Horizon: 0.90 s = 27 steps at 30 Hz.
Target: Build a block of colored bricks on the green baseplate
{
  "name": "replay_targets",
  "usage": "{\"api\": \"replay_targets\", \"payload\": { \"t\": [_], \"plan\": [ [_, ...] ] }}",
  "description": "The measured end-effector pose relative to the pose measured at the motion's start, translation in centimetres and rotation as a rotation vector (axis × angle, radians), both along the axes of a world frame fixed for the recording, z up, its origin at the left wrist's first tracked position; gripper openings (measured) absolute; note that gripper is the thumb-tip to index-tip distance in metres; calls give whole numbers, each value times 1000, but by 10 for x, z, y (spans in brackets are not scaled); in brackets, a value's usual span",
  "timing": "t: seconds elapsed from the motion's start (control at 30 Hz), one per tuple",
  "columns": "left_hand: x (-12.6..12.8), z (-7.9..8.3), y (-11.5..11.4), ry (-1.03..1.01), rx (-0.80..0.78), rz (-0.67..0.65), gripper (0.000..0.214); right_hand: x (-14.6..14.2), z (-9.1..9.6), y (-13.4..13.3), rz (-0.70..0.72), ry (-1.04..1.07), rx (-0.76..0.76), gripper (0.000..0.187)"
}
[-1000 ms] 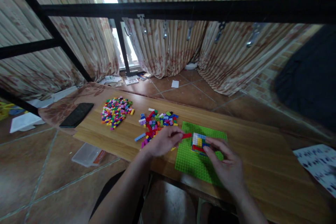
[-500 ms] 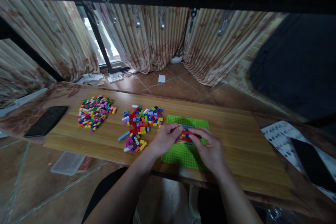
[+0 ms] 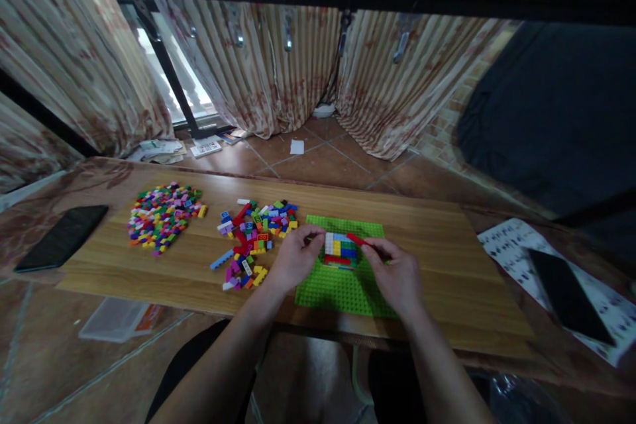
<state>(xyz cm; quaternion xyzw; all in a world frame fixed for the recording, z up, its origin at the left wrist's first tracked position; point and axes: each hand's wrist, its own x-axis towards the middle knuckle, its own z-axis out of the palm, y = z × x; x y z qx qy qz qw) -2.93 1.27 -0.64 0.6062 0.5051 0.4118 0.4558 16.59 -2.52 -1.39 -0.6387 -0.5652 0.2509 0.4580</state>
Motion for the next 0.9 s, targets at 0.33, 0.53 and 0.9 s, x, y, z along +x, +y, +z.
{"api": "replay_targets", "payload": {
  "t": [0.33,0.53,0.9],
  "plan": [
    [5,-2,5,174,77,81,26,-7,0,22,78,-137,93,24],
    [10,-3,12,231,88,11,28,-21,-1,34,192,-309,134,22],
    [9,-8,22,168,62,-46,26,-20,-3,35,186,-297,102,22]
  ]
}}
